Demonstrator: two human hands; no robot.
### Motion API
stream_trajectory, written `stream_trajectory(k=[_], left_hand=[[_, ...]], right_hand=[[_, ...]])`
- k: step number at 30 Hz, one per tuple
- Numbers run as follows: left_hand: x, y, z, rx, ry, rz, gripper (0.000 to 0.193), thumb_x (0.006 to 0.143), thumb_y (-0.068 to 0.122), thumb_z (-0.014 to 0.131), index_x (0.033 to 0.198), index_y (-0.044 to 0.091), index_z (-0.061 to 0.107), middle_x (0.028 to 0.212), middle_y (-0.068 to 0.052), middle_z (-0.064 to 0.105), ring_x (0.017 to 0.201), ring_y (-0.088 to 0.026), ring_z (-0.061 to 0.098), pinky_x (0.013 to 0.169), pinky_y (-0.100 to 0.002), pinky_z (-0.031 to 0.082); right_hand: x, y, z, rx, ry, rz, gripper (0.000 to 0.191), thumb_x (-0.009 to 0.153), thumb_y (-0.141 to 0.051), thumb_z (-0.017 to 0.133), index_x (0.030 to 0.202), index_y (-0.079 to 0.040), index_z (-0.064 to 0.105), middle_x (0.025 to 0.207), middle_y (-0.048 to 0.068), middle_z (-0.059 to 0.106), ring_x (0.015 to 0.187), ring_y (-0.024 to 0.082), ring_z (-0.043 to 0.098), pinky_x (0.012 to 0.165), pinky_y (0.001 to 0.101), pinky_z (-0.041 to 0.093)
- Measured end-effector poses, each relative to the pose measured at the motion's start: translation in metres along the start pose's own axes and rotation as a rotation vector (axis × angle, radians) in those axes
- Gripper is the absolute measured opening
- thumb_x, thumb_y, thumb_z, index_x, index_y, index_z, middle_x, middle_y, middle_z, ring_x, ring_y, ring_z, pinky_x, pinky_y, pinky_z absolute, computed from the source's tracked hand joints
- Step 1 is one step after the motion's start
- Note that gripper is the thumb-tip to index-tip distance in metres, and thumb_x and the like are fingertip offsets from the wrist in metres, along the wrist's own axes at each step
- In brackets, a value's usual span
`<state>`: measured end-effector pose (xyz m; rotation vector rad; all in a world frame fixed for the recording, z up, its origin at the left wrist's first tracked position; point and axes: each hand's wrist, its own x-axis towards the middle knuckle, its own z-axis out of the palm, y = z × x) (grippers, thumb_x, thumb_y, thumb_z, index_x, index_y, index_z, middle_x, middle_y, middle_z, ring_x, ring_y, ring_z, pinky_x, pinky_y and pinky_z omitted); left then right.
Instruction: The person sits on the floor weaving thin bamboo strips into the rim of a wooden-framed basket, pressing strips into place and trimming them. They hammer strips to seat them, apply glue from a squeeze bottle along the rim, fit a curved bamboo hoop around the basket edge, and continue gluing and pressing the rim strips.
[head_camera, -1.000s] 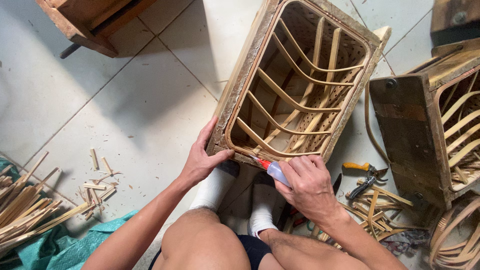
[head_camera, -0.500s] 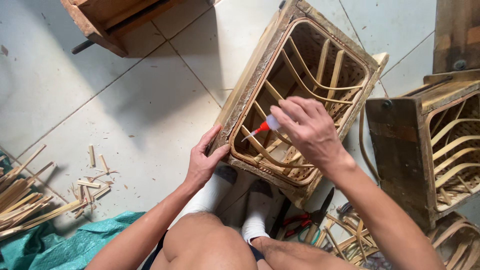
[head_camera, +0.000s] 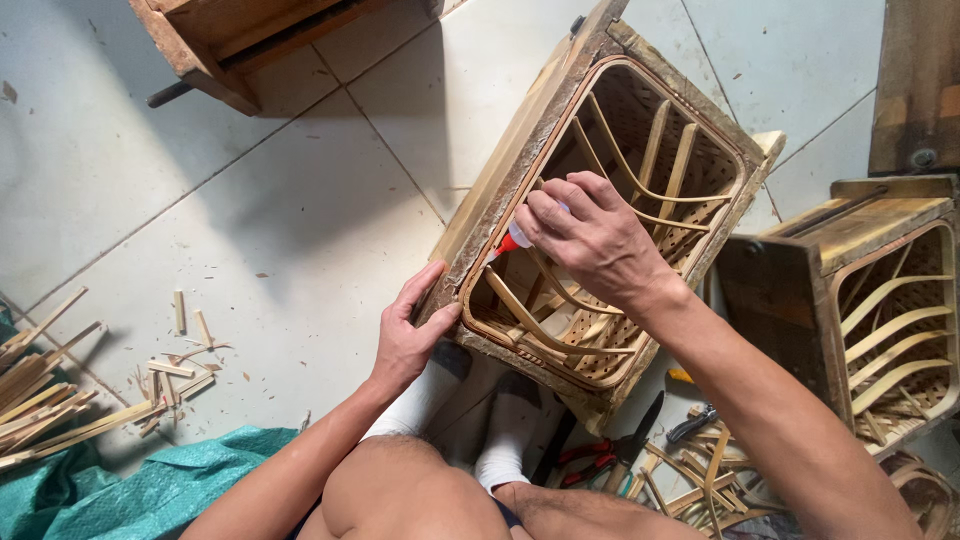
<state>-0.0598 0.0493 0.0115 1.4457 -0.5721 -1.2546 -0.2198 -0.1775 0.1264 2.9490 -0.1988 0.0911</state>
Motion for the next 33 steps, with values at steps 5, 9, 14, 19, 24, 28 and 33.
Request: stream_trajectory(k=[5, 9, 14, 19, 24, 28, 33], left_hand=[[0.000, 0.003, 0.000, 0.017, 0.001, -0.021, 0.062, 0.085, 0.023, 0.073, 0.142, 0.003, 0.059, 0.149, -0.014, 0.058, 0.132, -0.021, 0.057, 0.113, -0.035, 0.044], [0.000, 0.004, 0.000, 0.012, -0.002, -0.015, 0.061, 0.085, 0.023, 0.072, 0.142, 0.004, 0.059, 0.149, -0.014, 0.058, 0.133, -0.021, 0.057, 0.113, -0.035, 0.044], [0.001, 0.004, 0.000, 0.038, -0.005, -0.005, 0.061, 0.085, 0.022, 0.072, 0.142, 0.005, 0.059, 0.149, -0.013, 0.058, 0.134, -0.021, 0.057, 0.114, -0.035, 0.043], [0.001, 0.005, -0.001, 0.077, 0.000, 0.028, 0.060, 0.084, 0.021, 0.072, 0.141, 0.004, 0.060, 0.147, -0.014, 0.060, 0.134, -0.022, 0.056, 0.114, -0.035, 0.042], [0.001, 0.006, -0.001, 0.092, 0.000, 0.022, 0.060, 0.084, 0.021, 0.071, 0.141, 0.004, 0.060, 0.146, -0.013, 0.060, 0.133, -0.021, 0.057, 0.113, -0.035, 0.042], [0.002, 0.006, -0.001, 0.100, -0.001, 0.034, 0.061, 0.084, 0.022, 0.071, 0.141, 0.004, 0.059, 0.146, -0.014, 0.060, 0.135, -0.023, 0.056, 0.115, -0.036, 0.041], [0.003, 0.006, -0.002, 0.107, -0.013, 0.027, 0.062, 0.084, 0.023, 0.070, 0.141, 0.004, 0.059, 0.147, -0.014, 0.058, 0.137, -0.024, 0.054, 0.116, -0.038, 0.039]], right_hand=[[0.002, 0.019, 0.000, -0.141, 0.024, -0.024, 0.027, 0.098, -0.016, 0.071, 0.125, -0.013, 0.068, 0.117, 0.003, 0.065, 0.116, 0.019, 0.061, 0.113, 0.0369, 0.043], [0.001, 0.031, -0.001, -0.117, 0.006, -0.026, 0.030, 0.095, -0.017, 0.070, 0.125, -0.011, 0.070, 0.115, 0.001, 0.065, 0.116, 0.017, 0.061, 0.113, 0.0366, 0.043], [0.004, 0.055, 0.001, -0.180, 0.023, -0.031, 0.022, 0.102, -0.019, 0.072, 0.123, -0.013, 0.069, 0.114, 0.002, 0.066, 0.113, 0.017, 0.062, 0.114, 0.0364, 0.042], [0.001, 0.085, -0.003, -0.189, 0.040, 0.050, 0.024, 0.101, -0.015, 0.073, 0.124, -0.018, 0.068, 0.119, -0.001, 0.067, 0.121, 0.016, 0.062, 0.119, 0.0366, 0.041], [0.009, 0.085, -0.003, -0.194, 0.057, 0.013, 0.026, 0.098, -0.015, 0.070, 0.124, -0.018, 0.068, 0.121, 0.000, 0.067, 0.120, 0.017, 0.061, 0.119, 0.0367, 0.040], [0.012, 0.089, -0.004, -0.167, 0.028, 0.000, 0.025, 0.096, -0.016, 0.069, 0.121, -0.014, 0.070, 0.118, 0.001, 0.066, 0.119, 0.017, 0.061, 0.118, 0.0379, 0.040], [0.013, 0.111, 0.004, -0.243, 0.015, -0.005, 0.017, 0.100, -0.016, 0.068, 0.117, -0.016, 0.072, 0.117, 0.000, 0.066, 0.118, 0.017, 0.061, 0.119, 0.0365, 0.040]])
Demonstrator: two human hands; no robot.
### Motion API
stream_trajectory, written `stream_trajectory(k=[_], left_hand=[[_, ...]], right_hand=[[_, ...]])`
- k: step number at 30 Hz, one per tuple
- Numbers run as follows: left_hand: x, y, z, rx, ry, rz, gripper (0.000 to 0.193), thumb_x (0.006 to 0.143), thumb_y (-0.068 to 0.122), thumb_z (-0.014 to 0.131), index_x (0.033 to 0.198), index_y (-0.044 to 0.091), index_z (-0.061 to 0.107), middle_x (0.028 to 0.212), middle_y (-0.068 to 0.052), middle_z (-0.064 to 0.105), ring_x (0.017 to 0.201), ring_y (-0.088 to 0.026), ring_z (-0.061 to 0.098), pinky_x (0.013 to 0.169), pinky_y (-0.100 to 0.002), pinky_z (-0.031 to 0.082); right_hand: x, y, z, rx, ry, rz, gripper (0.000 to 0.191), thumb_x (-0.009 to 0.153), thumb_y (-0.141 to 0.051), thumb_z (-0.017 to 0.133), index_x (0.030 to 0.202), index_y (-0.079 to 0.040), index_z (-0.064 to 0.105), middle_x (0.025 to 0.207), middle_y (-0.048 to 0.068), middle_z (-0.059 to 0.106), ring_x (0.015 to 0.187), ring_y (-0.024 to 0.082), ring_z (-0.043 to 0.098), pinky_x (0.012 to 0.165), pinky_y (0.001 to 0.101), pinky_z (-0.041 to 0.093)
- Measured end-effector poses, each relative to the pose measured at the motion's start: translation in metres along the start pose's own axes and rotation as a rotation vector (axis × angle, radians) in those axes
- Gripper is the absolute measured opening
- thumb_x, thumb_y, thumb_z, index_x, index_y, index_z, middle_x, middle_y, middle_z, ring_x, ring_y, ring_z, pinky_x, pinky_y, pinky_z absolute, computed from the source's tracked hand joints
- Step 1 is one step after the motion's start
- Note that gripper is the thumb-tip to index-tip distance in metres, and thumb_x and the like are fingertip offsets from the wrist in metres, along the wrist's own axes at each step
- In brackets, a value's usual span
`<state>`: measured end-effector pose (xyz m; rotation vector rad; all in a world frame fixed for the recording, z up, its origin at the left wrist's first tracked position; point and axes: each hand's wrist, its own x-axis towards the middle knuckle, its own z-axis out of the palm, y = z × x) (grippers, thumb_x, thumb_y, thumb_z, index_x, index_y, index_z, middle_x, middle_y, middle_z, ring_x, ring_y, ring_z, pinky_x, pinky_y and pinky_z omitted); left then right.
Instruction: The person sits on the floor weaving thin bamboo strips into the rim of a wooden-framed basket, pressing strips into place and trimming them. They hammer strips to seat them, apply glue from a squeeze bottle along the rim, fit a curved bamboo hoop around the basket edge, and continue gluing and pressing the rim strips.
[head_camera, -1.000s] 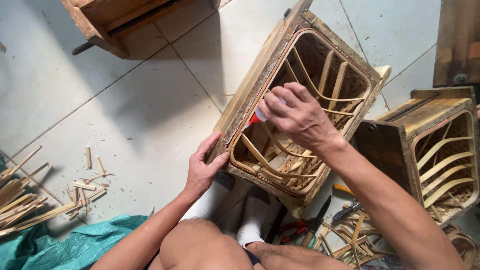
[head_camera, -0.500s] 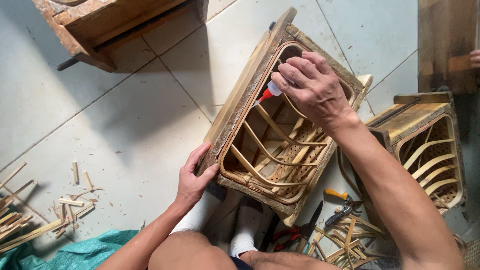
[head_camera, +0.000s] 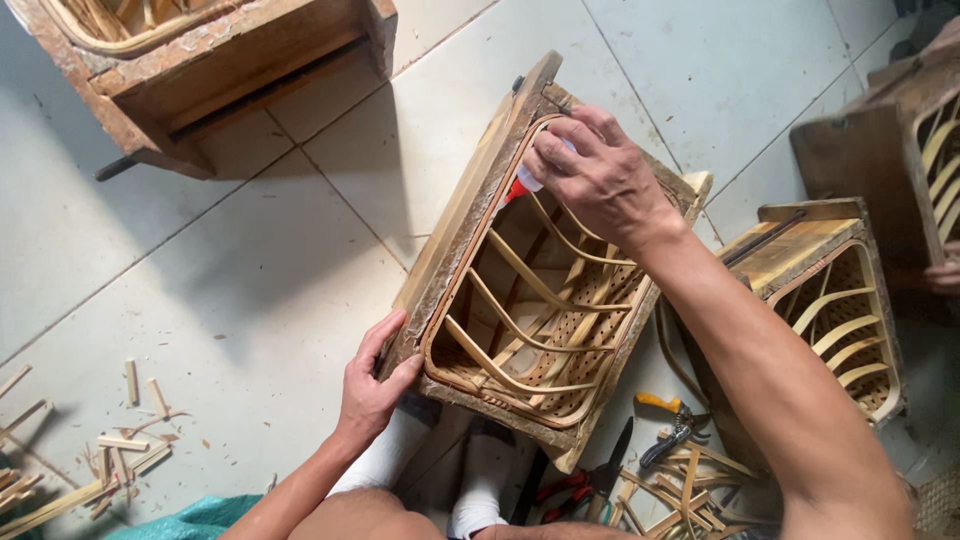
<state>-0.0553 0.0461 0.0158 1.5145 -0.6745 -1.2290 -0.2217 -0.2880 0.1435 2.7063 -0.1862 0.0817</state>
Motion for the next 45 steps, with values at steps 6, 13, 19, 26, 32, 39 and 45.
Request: stream_trajectory(k=[6, 13, 19, 26, 32, 39, 45], left_hand=[[0.000, 0.000, 0.000, 0.043, 0.003, 0.005, 0.063, 0.083, 0.025, 0.070, 0.141, 0.003, 0.059, 0.147, -0.015, 0.058, 0.137, -0.026, 0.054, 0.117, -0.039, 0.039], [0.000, 0.002, 0.001, 0.052, 0.011, -0.001, 0.065, 0.082, 0.025, 0.070, 0.142, 0.004, 0.059, 0.148, -0.015, 0.057, 0.138, -0.026, 0.053, 0.117, -0.041, 0.038], [-0.002, 0.004, 0.003, 0.054, 0.013, -0.011, 0.065, 0.082, 0.024, 0.069, 0.142, 0.005, 0.058, 0.148, -0.015, 0.057, 0.138, -0.026, 0.053, 0.117, -0.041, 0.039], [-0.002, -0.002, 0.004, 0.095, 0.019, 0.031, 0.066, 0.081, 0.024, 0.069, 0.143, 0.004, 0.057, 0.148, -0.017, 0.056, 0.139, -0.028, 0.053, 0.118, -0.041, 0.038], [-0.001, -0.003, 0.004, 0.111, 0.015, 0.001, 0.067, 0.080, 0.022, 0.068, 0.143, 0.004, 0.056, 0.147, -0.017, 0.056, 0.136, -0.028, 0.055, 0.115, -0.041, 0.042], [-0.005, 0.000, 0.003, 0.099, 0.013, 0.052, 0.063, 0.082, 0.014, 0.068, 0.143, 0.002, 0.056, 0.145, -0.016, 0.058, 0.135, -0.026, 0.055, 0.114, -0.039, 0.041], [-0.007, -0.006, 0.005, 0.069, 0.021, 0.075, 0.063, 0.083, 0.012, 0.068, 0.144, 0.001, 0.056, 0.145, -0.016, 0.057, 0.134, -0.026, 0.055, 0.113, -0.037, 0.040]], right_hand=[[-0.005, 0.024, 0.021, -0.060, -0.004, 0.011, 0.019, 0.099, -0.015, 0.069, 0.118, -0.018, 0.072, 0.117, -0.002, 0.067, 0.118, 0.015, 0.062, 0.120, 0.0366, 0.039], [-0.022, 0.059, 0.026, 0.049, 0.024, 0.212, 0.025, 0.099, -0.005, 0.069, 0.122, -0.015, 0.071, 0.126, 0.005, 0.069, 0.122, 0.022, 0.065, 0.119, 0.0443, 0.043], [-0.021, 0.057, 0.039, -0.005, 0.041, 0.183, 0.028, 0.100, -0.003, 0.067, 0.123, -0.018, 0.069, 0.128, 0.004, 0.069, 0.123, 0.020, 0.064, 0.123, 0.0418, 0.040], [-0.009, 0.065, 0.042, 0.006, 0.032, 0.144, 0.018, 0.100, -0.010, 0.070, 0.117, -0.016, 0.069, 0.118, 0.001, 0.069, 0.120, 0.018, 0.063, 0.122, 0.0413, 0.041], [-0.008, 0.076, 0.043, -0.004, 0.062, 0.148, 0.014, 0.099, -0.010, 0.070, 0.112, -0.013, 0.074, 0.112, 0.001, 0.069, 0.114, 0.018, 0.065, 0.120, 0.0403, 0.042], [-0.041, 0.073, 0.035, 0.054, 0.047, 0.405, 0.015, 0.097, -0.008, 0.073, 0.112, -0.010, 0.074, 0.112, 0.004, 0.072, 0.107, 0.021, 0.066, 0.107, 0.0394, 0.046], [-0.132, 0.021, 0.006, 0.429, -0.079, 0.999, 0.045, 0.086, -0.019, 0.081, 0.128, -0.009, 0.070, 0.115, 0.013, 0.070, 0.104, 0.026, 0.064, 0.096, 0.0430, 0.046]])
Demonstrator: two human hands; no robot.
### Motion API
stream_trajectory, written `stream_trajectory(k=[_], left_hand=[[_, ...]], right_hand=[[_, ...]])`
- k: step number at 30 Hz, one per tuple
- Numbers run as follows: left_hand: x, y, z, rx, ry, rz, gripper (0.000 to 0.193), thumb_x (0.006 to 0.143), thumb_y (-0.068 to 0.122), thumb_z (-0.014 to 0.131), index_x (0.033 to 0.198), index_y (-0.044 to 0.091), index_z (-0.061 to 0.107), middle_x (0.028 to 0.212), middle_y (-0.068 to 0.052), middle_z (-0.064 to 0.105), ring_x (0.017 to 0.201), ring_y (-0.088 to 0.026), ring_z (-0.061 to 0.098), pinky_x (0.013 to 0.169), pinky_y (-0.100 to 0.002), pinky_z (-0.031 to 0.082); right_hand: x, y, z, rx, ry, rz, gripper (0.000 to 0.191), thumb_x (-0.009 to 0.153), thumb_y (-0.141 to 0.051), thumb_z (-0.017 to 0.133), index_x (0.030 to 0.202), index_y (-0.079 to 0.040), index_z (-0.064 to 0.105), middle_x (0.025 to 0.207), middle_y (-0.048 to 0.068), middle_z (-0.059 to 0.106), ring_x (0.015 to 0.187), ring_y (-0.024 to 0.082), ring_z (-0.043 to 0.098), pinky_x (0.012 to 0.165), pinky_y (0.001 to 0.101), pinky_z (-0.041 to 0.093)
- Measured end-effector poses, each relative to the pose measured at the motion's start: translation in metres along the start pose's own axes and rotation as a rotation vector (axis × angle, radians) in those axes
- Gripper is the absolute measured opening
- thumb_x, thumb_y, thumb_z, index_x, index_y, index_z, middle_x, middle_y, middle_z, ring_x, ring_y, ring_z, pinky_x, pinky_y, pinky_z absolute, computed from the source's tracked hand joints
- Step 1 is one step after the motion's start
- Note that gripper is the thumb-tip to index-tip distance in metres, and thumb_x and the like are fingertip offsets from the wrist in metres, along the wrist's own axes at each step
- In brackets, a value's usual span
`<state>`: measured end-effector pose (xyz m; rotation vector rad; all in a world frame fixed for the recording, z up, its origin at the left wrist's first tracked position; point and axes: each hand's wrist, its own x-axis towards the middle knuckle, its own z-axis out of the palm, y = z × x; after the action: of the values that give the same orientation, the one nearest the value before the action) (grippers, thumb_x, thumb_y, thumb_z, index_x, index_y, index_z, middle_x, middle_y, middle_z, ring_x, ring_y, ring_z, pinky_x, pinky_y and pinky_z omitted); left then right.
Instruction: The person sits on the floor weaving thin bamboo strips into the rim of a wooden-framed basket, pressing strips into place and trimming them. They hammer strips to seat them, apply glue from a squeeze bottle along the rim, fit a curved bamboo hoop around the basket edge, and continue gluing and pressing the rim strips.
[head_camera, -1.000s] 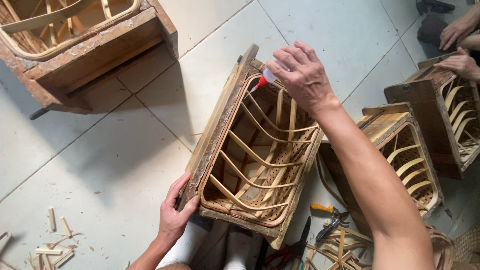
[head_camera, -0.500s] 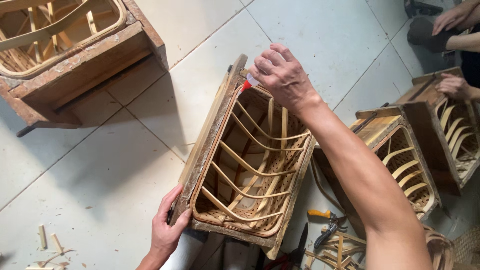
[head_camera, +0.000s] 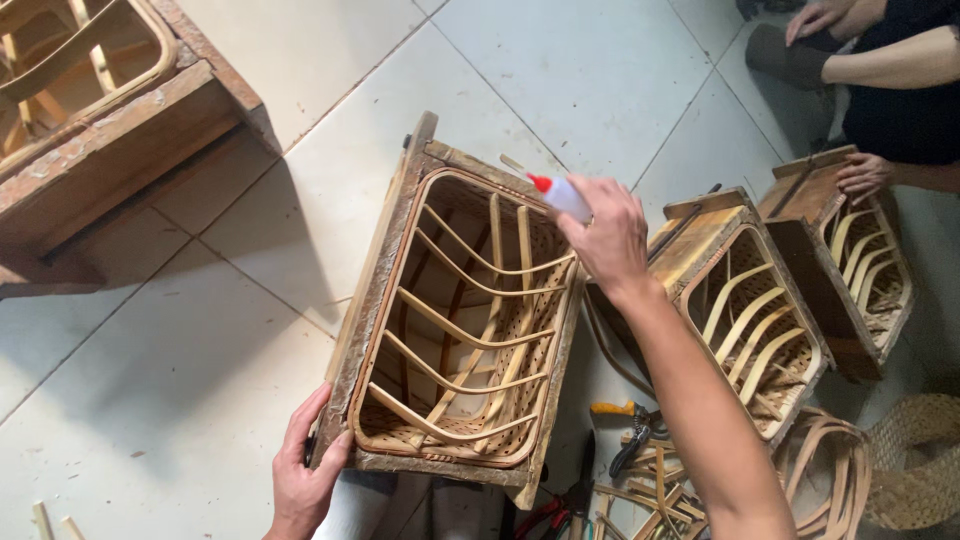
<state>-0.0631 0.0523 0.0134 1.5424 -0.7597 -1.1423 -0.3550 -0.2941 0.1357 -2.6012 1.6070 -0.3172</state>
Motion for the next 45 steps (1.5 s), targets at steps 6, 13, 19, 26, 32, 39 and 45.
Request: stream_trajectory(k=[6, 13, 19, 26, 32, 39, 45], left_hand=[[-0.004, -0.005, 0.004, -0.060, 0.004, -0.077, 0.064, 0.084, 0.013, 0.068, 0.145, 0.001, 0.054, 0.145, -0.014, 0.058, 0.131, -0.024, 0.057, 0.109, -0.036, 0.045], [-0.004, -0.007, 0.004, -0.055, 0.016, -0.068, 0.064, 0.083, 0.015, 0.068, 0.145, 0.002, 0.055, 0.144, -0.016, 0.059, 0.134, -0.026, 0.056, 0.112, -0.040, 0.044], [-0.004, -0.008, 0.003, -0.024, 0.009, -0.075, 0.065, 0.083, 0.020, 0.069, 0.144, 0.002, 0.055, 0.145, -0.017, 0.058, 0.136, -0.028, 0.054, 0.114, -0.044, 0.043], [-0.005, -0.010, 0.002, -0.054, -0.008, -0.040, 0.065, 0.084, 0.017, 0.068, 0.146, 0.000, 0.053, 0.145, -0.018, 0.057, 0.136, -0.027, 0.054, 0.114, -0.042, 0.043], [-0.007, -0.013, 0.003, -0.035, 0.016, -0.006, 0.063, 0.084, 0.007, 0.068, 0.145, -0.003, 0.054, 0.145, -0.016, 0.059, 0.136, -0.023, 0.055, 0.115, -0.038, 0.040], [-0.009, -0.017, 0.004, -0.077, 0.005, -0.021, 0.062, 0.085, 0.006, 0.066, 0.145, -0.003, 0.053, 0.145, -0.017, 0.059, 0.135, -0.023, 0.055, 0.114, -0.037, 0.040], [-0.009, -0.015, 0.004, -0.076, 0.006, -0.093, 0.065, 0.086, 0.013, 0.067, 0.147, 0.000, 0.052, 0.142, -0.017, 0.060, 0.132, -0.024, 0.058, 0.110, -0.039, 0.046]], right_hand=[[-0.035, 0.009, 0.008, -0.063, 0.071, -0.019, 0.043, 0.081, -0.019, 0.083, 0.121, -0.011, 0.071, 0.109, 0.008, 0.070, 0.105, 0.025, 0.063, 0.092, 0.0423, 0.044], [-0.013, -0.007, 0.014, -0.161, 0.151, -0.147, 0.041, 0.079, -0.017, 0.084, 0.117, -0.009, 0.071, 0.103, 0.006, 0.068, 0.099, 0.025, 0.062, 0.091, 0.0415, 0.042], [-0.009, -0.008, 0.011, -0.215, 0.124, -0.179, 0.041, 0.076, -0.020, 0.085, 0.114, -0.009, 0.071, 0.102, 0.005, 0.068, 0.100, 0.024, 0.061, 0.091, 0.0414, 0.042], [-0.022, 0.010, 0.011, -0.254, 0.087, -0.151, 0.037, 0.078, -0.022, 0.085, 0.111, -0.010, 0.072, 0.103, 0.005, 0.069, 0.100, 0.024, 0.062, 0.092, 0.0416, 0.042], [-0.042, 0.045, 0.000, -0.222, 0.125, -0.065, 0.039, 0.085, -0.025, 0.086, 0.117, -0.008, 0.073, 0.109, 0.008, 0.071, 0.100, 0.022, 0.062, 0.088, 0.0407, 0.041], [-0.068, 0.061, -0.008, -0.271, 0.148, -0.041, 0.037, 0.080, -0.021, 0.087, 0.113, -0.009, 0.074, 0.102, 0.006, 0.070, 0.097, 0.023, 0.061, 0.089, 0.0409, 0.042], [-0.065, 0.065, 0.001, -0.351, 0.127, -0.074, 0.034, 0.082, -0.023, 0.085, 0.111, -0.010, 0.073, 0.099, 0.006, 0.070, 0.092, 0.021, 0.061, 0.088, 0.0396, 0.042]])
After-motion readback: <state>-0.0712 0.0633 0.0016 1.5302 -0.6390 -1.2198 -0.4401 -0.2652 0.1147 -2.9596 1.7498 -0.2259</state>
